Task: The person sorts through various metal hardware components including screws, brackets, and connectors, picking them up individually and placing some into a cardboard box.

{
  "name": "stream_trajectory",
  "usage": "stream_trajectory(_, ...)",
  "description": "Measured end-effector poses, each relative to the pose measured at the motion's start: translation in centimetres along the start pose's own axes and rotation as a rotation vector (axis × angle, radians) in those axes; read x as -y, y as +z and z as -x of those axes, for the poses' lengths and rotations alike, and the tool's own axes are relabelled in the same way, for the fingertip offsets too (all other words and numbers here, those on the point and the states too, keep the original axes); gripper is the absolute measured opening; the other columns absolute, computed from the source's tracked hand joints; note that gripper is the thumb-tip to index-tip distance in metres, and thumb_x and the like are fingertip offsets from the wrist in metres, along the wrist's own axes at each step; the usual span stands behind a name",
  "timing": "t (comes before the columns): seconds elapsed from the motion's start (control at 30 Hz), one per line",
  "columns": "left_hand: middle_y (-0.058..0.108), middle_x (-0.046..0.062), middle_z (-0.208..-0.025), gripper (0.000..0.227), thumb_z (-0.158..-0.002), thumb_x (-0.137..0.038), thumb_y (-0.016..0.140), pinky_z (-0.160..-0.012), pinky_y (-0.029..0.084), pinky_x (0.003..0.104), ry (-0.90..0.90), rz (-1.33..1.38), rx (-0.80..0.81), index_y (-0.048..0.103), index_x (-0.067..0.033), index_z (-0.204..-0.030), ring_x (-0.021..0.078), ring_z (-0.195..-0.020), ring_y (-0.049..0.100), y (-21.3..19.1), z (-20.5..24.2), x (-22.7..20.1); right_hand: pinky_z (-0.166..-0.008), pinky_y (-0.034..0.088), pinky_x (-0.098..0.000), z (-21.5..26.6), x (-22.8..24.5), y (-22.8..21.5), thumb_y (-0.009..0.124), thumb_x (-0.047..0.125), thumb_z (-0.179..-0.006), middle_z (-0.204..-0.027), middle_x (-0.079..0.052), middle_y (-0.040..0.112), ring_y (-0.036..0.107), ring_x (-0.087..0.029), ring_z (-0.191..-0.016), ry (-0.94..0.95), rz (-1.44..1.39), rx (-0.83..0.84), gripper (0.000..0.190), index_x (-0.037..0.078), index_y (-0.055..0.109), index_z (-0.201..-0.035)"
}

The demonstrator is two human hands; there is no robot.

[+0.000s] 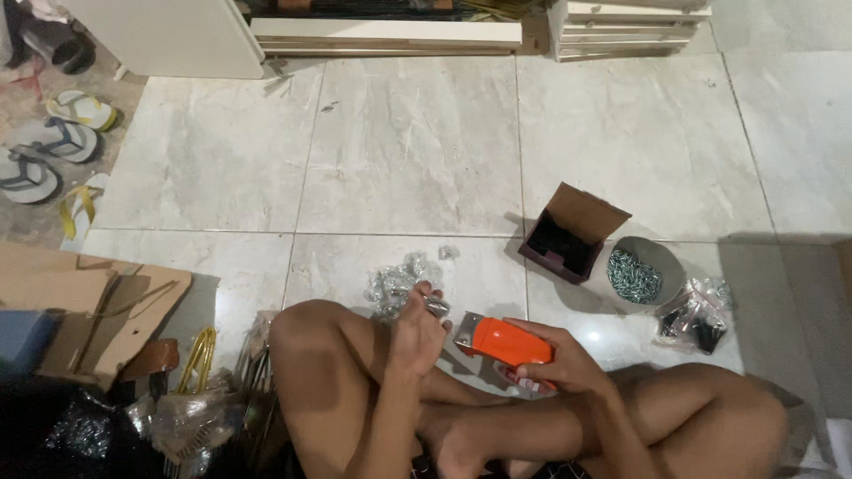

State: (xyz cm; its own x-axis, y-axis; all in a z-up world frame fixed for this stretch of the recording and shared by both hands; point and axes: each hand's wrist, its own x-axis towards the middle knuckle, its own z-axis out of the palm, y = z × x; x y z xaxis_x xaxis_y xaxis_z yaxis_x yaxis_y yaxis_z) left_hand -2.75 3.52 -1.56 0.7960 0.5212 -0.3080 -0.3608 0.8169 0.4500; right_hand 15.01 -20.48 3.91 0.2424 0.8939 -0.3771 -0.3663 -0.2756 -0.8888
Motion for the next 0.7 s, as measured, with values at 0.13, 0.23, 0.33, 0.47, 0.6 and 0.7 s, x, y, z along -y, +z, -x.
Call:
stream_trajectory(0.13, 0.074, 0.005, -0.118, 0.027, -0.113, -0.041, 0.063, -0.091, 0.057, 0.039, -0.135, -0.062, -0.109, 0.067, -0.0184, -0.126, 0.0250, -0.105, 0.070, -1.3, -0.1, 1.3, -0.115, 0.050, -0.0549, -1.0, -4.1, -4.1, 0.109, 0.018, -0.068, -0.143, -0.021, 0.082, 0.068, -0.029, -0.124, -0.386, 0.139, -0.051, 0.095, -0.003, 0.073, -0.153)
stream_trajectory(0.23, 0.061, 0.003, -0.100, 0.013, -0.111, -0.007, 0.068, -0.080, 0.048, 0.032, -0.038, -0.433, -0.091, 0.073, -0.0051, -0.122, 0.0214, -0.091, 0.059, 1.4, 0.6, 2.4, -0.113, 0.052, -0.0538, -1.7, -5.5, -4.6, 0.111, 0.017, -0.063, -0.143, -0.027, 0.081, 0.072, -0.033, -0.126, -0.421, 0.049, -0.032, 0.105, -0.006, 0.068, -0.157)
stream_trajectory(0.33, 0.066, 0.015, -0.106, 0.030, -0.105, 0.008, 0.066, -0.084, 0.056, 0.034, 0.144, -0.511, -0.069, 0.075, 0.0063, -0.134, 0.0228, -0.094, 0.060, 3.6, 1.2, 2.1, -0.113, 0.051, -0.0539, -2.0, -5.2, -4.4, 0.110, 0.020, -0.066, -0.142, -0.023, 0.082, 0.070, -0.029, -0.125, -0.420, 0.056, -0.032, 0.104, -0.004, 0.067, -0.158)
stream_trajectory(0.47, 0.069, 0.014, -0.106, 0.056, -0.099, 0.004, 0.067, -0.090, 0.066, 0.038, 0.120, -0.442, 0.047, 0.063, 0.0089, -0.155, 0.0217, -0.093, 0.072, 6.2, 2.6, -0.5, -0.112, 0.051, -0.0546, -1.5, -4.6, -5.0, 0.111, 0.025, -0.068, -0.144, -0.023, 0.081, 0.069, -0.029, -0.126, -0.430, 0.152, -0.058, 0.103, -0.002, 0.068, -0.158)
stream_trajectory(0.6, 0.072, 0.013, -0.100, 0.037, -0.108, -0.018, 0.078, -0.080, 0.067, 0.035, 0.273, -0.713, 0.030, 0.080, 0.0080, -0.134, 0.0137, -0.086, 0.065, 0.0, 0.0, 1.5, -0.113, 0.050, -0.0557, -1.6, -4.3, -4.0, 0.112, 0.027, -0.069, -0.146, -0.022, 0.080, 0.068, -0.030, -0.128, -0.413, 0.183, -0.025, 0.102, 0.000, 0.069, -0.157)
stream_trajectory(0.7, 0.072, 0.015, -0.081, 0.020, -0.110, -0.015, 0.074, -0.056, 0.061, 0.034, 0.351, -0.671, -0.195, 0.079, 0.0037, -0.105, 0.0261, -0.063, 0.075, 0.4, -0.3, 0.1, -0.110, 0.051, -0.0592, 1.1, 1.3, 0.3, 0.108, 0.042, -0.072, -0.139, -0.020, 0.084, 0.069, -0.033, -0.124, -0.394, 0.271, -0.046, 0.099, 0.007, 0.071, -0.157)
